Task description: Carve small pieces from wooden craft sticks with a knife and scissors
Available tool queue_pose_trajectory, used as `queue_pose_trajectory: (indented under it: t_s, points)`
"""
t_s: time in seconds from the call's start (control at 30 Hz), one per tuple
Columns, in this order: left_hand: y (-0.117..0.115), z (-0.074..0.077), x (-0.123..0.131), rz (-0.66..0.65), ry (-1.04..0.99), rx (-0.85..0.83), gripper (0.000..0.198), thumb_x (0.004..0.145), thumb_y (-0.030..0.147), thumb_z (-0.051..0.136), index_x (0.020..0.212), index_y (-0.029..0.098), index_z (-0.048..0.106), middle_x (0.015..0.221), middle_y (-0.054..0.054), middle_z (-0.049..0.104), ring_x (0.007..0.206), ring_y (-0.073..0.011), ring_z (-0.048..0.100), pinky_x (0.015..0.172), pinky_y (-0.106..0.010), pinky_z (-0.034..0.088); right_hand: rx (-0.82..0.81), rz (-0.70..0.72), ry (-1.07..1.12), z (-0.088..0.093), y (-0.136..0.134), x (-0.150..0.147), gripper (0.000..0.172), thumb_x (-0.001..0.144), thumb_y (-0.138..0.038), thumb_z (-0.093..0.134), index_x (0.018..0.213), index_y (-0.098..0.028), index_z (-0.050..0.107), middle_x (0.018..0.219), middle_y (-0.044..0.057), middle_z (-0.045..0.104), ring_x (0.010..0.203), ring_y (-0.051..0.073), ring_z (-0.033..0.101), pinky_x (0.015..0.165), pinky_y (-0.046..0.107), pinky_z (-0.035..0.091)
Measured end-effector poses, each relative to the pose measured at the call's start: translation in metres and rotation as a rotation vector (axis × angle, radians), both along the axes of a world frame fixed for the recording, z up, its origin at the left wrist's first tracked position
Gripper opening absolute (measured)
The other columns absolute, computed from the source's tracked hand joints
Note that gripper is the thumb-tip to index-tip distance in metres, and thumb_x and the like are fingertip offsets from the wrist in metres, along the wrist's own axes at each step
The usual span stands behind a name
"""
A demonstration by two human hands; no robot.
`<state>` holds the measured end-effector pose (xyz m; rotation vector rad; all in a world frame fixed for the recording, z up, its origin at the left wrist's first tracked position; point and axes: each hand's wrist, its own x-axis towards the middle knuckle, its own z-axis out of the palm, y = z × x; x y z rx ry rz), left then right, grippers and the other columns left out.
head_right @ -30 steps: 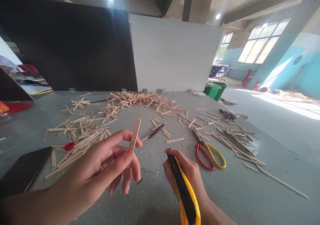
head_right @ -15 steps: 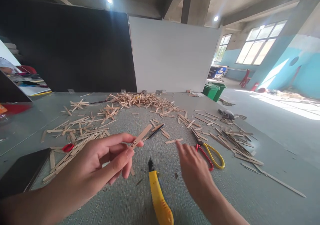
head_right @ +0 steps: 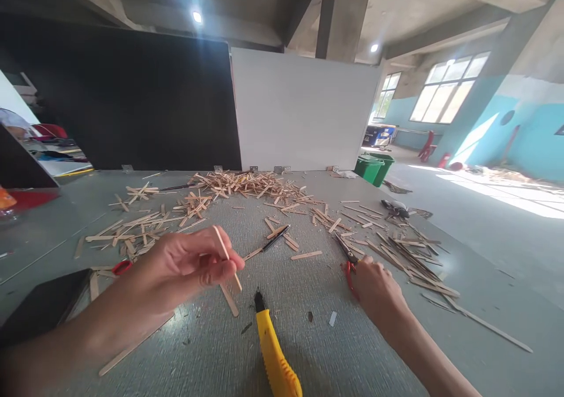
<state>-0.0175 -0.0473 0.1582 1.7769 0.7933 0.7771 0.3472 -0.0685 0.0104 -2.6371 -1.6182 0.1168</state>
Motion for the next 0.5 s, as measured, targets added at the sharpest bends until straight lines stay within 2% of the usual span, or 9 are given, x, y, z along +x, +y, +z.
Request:
queue_pose_trajectory:
  t_s: [0.07, 0.13, 0.23, 0.33, 0.37, 0.43, 0.47, 0.5]
  points:
    - [0.006, 0.0, -0.001, 0.002, -0.039, -0.064, 0.019, 0.097, 0.043, 0.079, 0.089, 0.025, 0.081, 0.081, 0.002, 0.072, 0.077, -0.013, 0.065, 0.066, -0.021, 0.052, 0.045, 0.007, 0.072, 0.001, 0.005, 0.005, 0.006, 0.088, -0.007, 0.067, 0.091, -0.012, 0.067, 0.087, 0.012, 0.07, 0.08, 0.026, 0.069, 0.066, 0.034, 0.045]
    - [0.009, 0.001, 0.0, -0.011, -0.088, -0.12, 0.021, 0.098, 0.043, 0.078, 0.094, 0.023, 0.082, 0.08, 0.0, 0.075, 0.07, -0.0123, 0.066, 0.06, -0.02, 0.052, 0.101, 0.024, 0.173, 0.005, 0.009, 0.005, 0.01, 0.083, -0.008, 0.07, 0.083, -0.016, 0.063, 0.085, 0.01, 0.069, 0.08, 0.025, 0.065, 0.066, 0.034, 0.042]
    - [0.012, 0.004, 0.002, -0.056, -0.191, -0.201, 0.023, 0.097, 0.042, 0.079, 0.095, 0.019, 0.083, 0.088, -0.007, 0.082, 0.081, -0.0184, 0.074, 0.063, -0.024, 0.059, 0.182, 0.076, 0.436, 0.015, 0.011, -0.009, 0.012, 0.087, -0.028, 0.069, 0.086, -0.02, 0.061, 0.086, 0.01, 0.069, 0.074, 0.025, 0.062, 0.062, 0.035, 0.041]
    - [0.013, 0.006, 0.003, -0.113, -0.225, -0.284, 0.025, 0.096, 0.043, 0.079, 0.101, 0.019, 0.083, 0.093, -0.01, 0.083, 0.089, -0.0238, 0.077, 0.063, -0.028, 0.062, 0.206, 0.222, 0.802, 0.03, 0.0, -0.038, 0.041, 0.093, -0.064, 0.059, 0.091, -0.023, 0.058, 0.075, 0.003, 0.061, 0.065, 0.022, 0.06, 0.06, 0.034, 0.047]
    - [0.014, 0.006, 0.002, -0.131, -0.21, -0.288, 0.026, 0.097, 0.044, 0.078, 0.098, 0.019, 0.084, 0.09, -0.009, 0.083, 0.087, -0.0228, 0.076, 0.065, -0.028, 0.061, 0.212, 0.293, 0.91, 0.037, -0.007, -0.049, 0.051, 0.093, -0.075, 0.055, 0.091, -0.024, 0.056, 0.073, 0.0, 0.057, 0.066, 0.021, 0.059, 0.064, 0.035, 0.051]
    - [0.016, 0.005, -0.001, -0.137, -0.138, -0.248, 0.029, 0.098, 0.044, 0.077, 0.084, 0.02, 0.085, 0.083, -0.005, 0.079, 0.082, -0.0185, 0.072, 0.069, -0.025, 0.058, 0.225, 0.408, 1.063, 0.049, -0.022, -0.07, 0.07, 0.084, -0.096, 0.044, 0.081, -0.027, 0.048, 0.066, -0.004, 0.045, 0.061, 0.018, 0.049, 0.07, 0.038, 0.055]
    - [0.018, 0.004, -0.002, -0.131, -0.09, -0.227, 0.032, 0.098, 0.044, 0.077, 0.077, 0.021, 0.084, 0.079, -0.004, 0.076, 0.079, -0.0158, 0.069, 0.069, -0.023, 0.055, 0.249, 0.484, 1.15, 0.054, -0.031, -0.08, 0.074, 0.083, -0.1, 0.035, 0.077, -0.027, 0.044, 0.07, -0.004, 0.043, 0.064, 0.018, 0.046, 0.073, 0.038, 0.054]
    - [0.019, 0.004, -0.004, -0.124, -0.049, -0.217, 0.032, 0.097, 0.042, 0.079, 0.073, 0.022, 0.084, 0.076, -0.002, 0.074, 0.075, -0.0134, 0.065, 0.067, -0.022, 0.052, 0.261, 0.566, 1.313, 0.058, -0.039, -0.088, 0.073, 0.09, -0.096, 0.029, 0.078, -0.026, 0.046, 0.076, -0.001, 0.043, 0.071, 0.02, 0.047, 0.076, 0.038, 0.052]
